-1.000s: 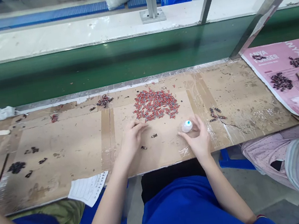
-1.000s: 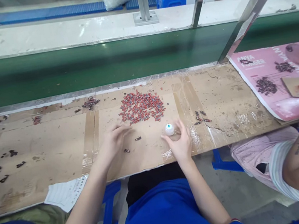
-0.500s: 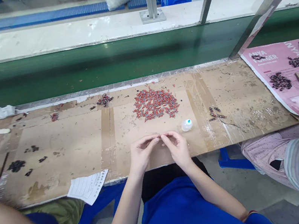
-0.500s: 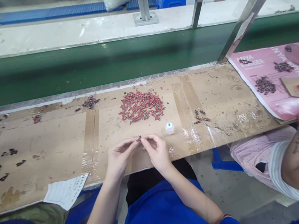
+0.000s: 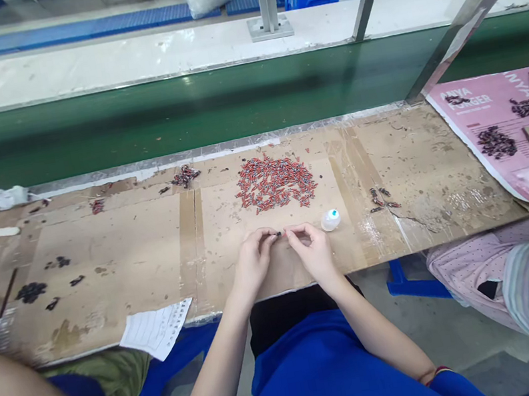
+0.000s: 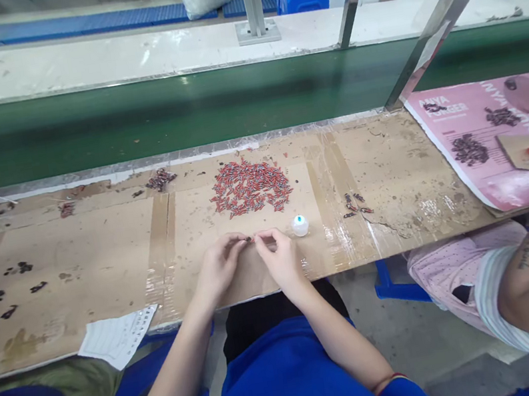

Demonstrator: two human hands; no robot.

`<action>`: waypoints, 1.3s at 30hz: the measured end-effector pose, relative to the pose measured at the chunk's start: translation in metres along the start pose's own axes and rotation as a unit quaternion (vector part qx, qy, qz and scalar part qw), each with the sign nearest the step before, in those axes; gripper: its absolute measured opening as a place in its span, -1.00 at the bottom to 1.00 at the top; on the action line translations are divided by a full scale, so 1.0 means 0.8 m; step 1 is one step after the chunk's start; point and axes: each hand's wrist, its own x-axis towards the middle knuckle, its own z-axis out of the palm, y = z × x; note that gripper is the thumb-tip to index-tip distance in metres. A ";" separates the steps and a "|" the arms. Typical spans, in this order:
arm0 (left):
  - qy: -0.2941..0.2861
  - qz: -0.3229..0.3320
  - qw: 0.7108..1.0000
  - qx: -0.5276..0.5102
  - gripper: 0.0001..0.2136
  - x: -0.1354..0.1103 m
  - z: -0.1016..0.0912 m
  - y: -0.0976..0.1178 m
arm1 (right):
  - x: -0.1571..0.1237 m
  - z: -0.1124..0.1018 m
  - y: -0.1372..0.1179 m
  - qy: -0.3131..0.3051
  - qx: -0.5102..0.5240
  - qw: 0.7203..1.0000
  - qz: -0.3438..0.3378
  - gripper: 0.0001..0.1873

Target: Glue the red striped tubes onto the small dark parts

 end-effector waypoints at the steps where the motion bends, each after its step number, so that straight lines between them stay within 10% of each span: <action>1: -0.001 -0.010 1.000 -0.019 -0.85 -0.001 -0.002 0.004 | -0.001 0.000 -0.002 -0.001 0.006 1.000 0.000 -0.80; 30: 0.037 -0.073 0.981 -0.177 -0.80 -0.031 -0.021 0.082 | -0.027 -0.016 -0.032 0.011 -0.007 0.980 -0.199 -0.89; 39: 0.011 -0.065 0.979 -0.192 -0.84 -0.031 -0.022 0.095 | -0.017 -0.024 -0.035 -0.061 0.148 0.987 -0.025 -0.72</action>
